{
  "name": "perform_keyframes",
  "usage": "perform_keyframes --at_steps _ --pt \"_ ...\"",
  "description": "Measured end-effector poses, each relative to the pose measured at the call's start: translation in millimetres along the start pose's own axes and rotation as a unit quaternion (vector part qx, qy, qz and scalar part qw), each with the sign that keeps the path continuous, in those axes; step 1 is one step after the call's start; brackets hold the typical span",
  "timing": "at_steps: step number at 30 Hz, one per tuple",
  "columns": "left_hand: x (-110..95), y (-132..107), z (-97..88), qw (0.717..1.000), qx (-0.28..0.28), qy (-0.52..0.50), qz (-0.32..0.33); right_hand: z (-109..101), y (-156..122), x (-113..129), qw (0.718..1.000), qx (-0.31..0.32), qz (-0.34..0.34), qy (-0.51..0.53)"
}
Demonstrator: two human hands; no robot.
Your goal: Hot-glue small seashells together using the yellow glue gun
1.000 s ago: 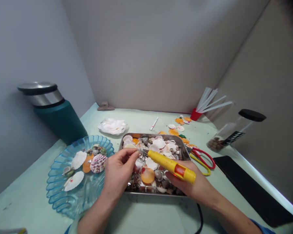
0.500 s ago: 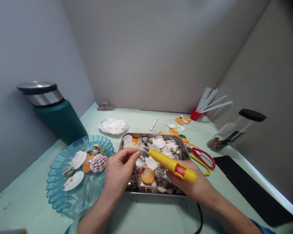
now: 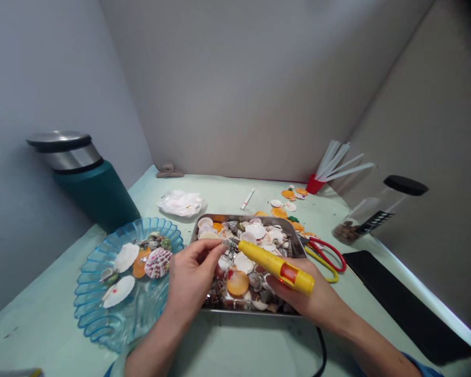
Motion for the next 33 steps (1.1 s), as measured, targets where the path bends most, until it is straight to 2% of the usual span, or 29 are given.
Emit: perform_keyframes --at_steps 33 --pt "-0.7 -0.3 -0.1 1.000 0.000 -0.004 0.002 0.4 -0.7 -2.1 1.000 0.005 0.005 -0.005"
Point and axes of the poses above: each hand's wrist, its own y-axis towards the middle knuckle, its own z-axis out of the palm, x = y × z, the point moved 4 cm from there along y, towards the middle knuckle, and after that the axes turned 2 degrees about -z, right-handed, at the moved point
